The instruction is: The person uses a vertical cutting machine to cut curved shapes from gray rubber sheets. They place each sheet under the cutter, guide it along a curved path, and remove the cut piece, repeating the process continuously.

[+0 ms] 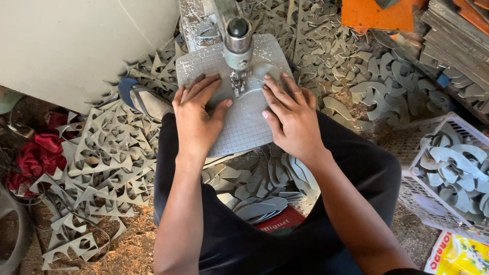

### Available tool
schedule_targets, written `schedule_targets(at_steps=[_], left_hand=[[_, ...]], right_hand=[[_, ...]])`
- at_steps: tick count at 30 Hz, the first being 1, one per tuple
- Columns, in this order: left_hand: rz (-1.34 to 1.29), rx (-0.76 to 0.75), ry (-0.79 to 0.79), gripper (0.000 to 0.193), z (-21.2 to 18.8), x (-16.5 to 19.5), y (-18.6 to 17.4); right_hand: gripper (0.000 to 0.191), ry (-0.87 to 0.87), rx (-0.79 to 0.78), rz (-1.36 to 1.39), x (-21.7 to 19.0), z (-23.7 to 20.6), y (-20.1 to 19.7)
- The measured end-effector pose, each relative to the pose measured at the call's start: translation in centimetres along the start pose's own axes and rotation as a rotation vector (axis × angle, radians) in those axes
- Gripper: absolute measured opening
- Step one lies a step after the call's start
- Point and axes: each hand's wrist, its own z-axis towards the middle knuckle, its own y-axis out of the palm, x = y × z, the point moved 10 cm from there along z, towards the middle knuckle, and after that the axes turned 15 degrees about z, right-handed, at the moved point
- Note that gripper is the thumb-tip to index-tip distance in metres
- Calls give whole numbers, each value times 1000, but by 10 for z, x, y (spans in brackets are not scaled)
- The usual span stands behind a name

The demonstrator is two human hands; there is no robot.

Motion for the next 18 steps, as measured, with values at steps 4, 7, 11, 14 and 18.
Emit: schedule_targets(at_steps=[4, 7, 11, 14, 18], left_hand=[[-12, 24, 8, 42, 4, -3, -1], [-16, 43, 19, 41, 7, -6, -2], [-17, 62, 30, 39, 11, -8, -3], [-24, 76, 32, 39, 13, -10, -4], [-18, 96, 36, 41, 17, -14, -3]], right_hand=[[42, -4, 4, -8, -4, -3, -1], [41, -6, 16, -10, -6, -6, -2], [41, 0, 18, 1, -6, -8, -1], [39, -9, 27, -32, -6, -8, -1], [38, -21, 19, -25, -8, -10, -1]])
